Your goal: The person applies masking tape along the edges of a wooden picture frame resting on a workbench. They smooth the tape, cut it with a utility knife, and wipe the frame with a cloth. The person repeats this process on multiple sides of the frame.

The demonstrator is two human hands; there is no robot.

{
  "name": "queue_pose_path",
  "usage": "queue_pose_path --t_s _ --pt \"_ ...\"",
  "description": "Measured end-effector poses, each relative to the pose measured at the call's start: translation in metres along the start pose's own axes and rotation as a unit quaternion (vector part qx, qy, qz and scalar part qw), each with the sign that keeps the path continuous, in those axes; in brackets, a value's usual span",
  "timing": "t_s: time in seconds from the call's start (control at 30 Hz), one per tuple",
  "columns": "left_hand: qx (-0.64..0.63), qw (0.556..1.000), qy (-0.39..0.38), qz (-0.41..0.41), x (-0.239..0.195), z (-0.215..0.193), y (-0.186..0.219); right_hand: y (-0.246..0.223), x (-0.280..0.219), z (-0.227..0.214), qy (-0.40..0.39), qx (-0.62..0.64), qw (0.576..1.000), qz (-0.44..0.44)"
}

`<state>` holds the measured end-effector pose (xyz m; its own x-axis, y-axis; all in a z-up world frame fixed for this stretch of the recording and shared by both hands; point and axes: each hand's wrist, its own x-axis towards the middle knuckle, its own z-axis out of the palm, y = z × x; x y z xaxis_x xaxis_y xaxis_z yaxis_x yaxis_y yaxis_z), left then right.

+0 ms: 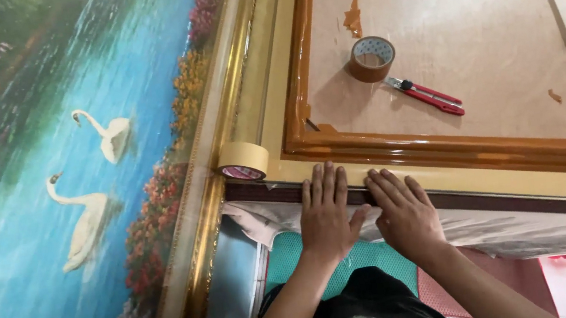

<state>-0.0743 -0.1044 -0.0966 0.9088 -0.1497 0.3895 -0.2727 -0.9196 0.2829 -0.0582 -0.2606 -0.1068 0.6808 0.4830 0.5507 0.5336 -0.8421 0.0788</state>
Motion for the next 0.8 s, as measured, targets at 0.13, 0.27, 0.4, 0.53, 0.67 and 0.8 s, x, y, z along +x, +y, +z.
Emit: queue_pose_path --t_s 0.13,0.27,0.4,0.53,0.67,0.8 --pt "-0.008 0.998 -0.059 0.010 0.010 0.004 0.039 0.059 0.008 0.009 -0.028 0.138 0.974 0.176" --pt "-0.029 0.993 -0.077 0.085 0.017 0.018 0.063 0.094 0.079 -0.015 -0.049 0.063 0.975 0.208" --pt "-0.063 0.977 -0.146 0.144 0.021 0.017 0.060 0.104 0.139 -0.012 -0.314 0.061 0.912 0.258" --pt "-0.049 0.987 -0.107 0.106 -0.001 -0.003 0.022 0.124 0.148 -0.003 -0.336 0.051 0.897 0.284" --pt "-0.027 0.994 -0.015 -0.103 -0.044 -0.018 -0.031 0.111 0.149 -0.014 -0.224 0.210 0.885 0.350" --pt "-0.119 0.969 0.121 -0.177 -0.066 -0.048 -0.066 0.037 0.151 -0.043 -0.206 0.282 0.849 0.396"
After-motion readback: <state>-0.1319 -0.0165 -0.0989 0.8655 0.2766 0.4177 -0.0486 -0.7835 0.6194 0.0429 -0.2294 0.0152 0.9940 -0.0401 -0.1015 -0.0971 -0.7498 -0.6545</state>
